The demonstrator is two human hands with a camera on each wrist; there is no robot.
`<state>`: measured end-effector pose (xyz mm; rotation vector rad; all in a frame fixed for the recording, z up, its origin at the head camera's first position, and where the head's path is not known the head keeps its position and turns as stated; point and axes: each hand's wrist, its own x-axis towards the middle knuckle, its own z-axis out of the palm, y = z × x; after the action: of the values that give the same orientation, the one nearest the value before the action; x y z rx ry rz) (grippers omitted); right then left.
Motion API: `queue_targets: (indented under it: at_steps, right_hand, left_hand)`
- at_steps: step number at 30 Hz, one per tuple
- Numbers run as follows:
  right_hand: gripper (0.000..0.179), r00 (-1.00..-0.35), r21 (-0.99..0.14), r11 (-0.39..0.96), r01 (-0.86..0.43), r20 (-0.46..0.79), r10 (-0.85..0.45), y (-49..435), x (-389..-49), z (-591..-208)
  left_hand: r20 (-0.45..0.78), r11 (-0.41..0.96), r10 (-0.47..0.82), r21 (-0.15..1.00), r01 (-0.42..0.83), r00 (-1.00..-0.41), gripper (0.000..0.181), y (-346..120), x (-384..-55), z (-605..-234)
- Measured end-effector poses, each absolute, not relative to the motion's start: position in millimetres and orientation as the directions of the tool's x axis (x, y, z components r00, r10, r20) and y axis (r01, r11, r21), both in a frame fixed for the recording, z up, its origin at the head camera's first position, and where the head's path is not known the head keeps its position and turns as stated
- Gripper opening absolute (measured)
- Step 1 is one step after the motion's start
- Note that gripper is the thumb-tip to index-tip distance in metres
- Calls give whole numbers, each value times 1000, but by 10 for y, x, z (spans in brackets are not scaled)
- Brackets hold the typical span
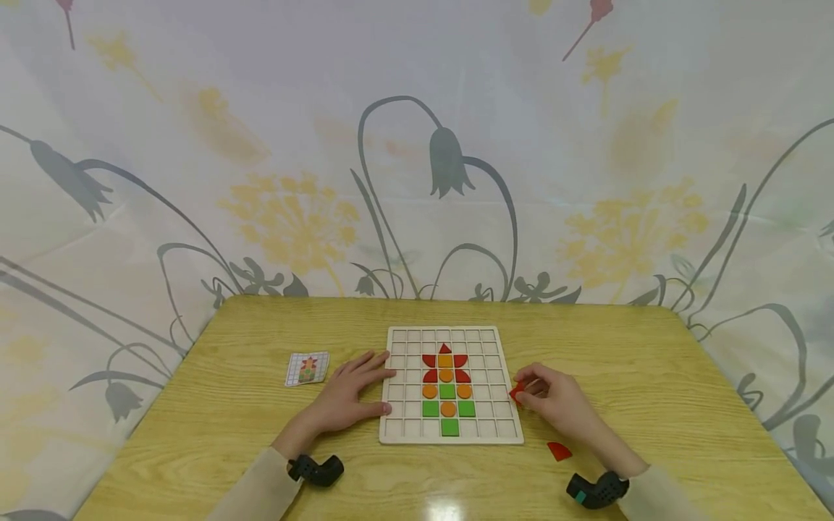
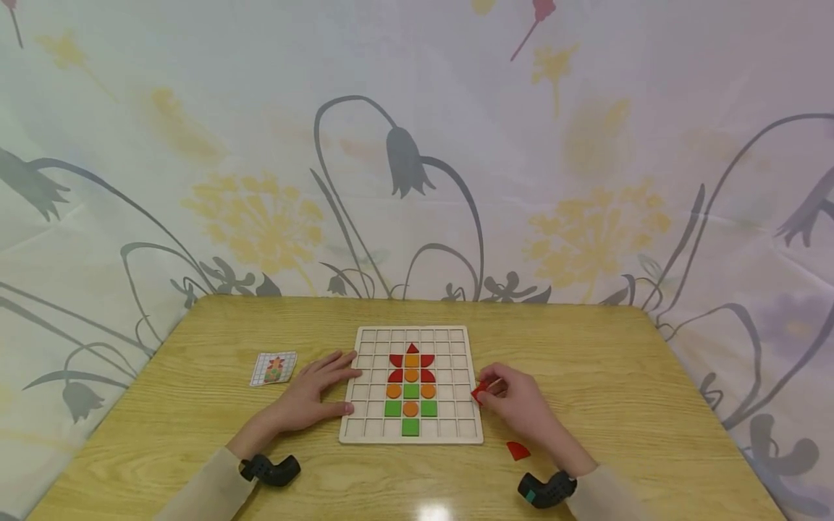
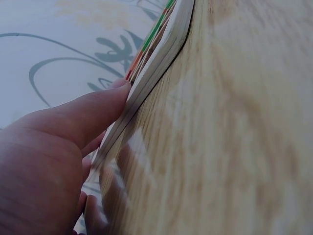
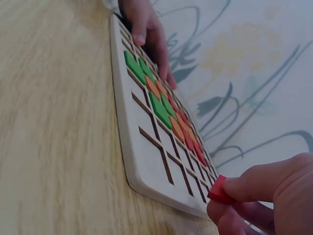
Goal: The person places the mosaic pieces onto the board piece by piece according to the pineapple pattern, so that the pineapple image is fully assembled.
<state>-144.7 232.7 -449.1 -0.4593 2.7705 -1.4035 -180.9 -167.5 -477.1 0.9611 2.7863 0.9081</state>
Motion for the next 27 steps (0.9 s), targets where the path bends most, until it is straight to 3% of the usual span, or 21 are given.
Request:
queue_targets:
  at_steps: [17,27]
  right_hand:
    - [10,-895,-884,365,-290,115,-431,1843,-1269,-4564]
    - [6,-860,-815,417,-402,179,-478,1772,-1246,-4616]
  left_hand:
    - [138,625,582,555,549,-802,61,-1664,-1808,-4772]
    - [134,632,579,550,546,-804,59,-1661,-1795,-4753]
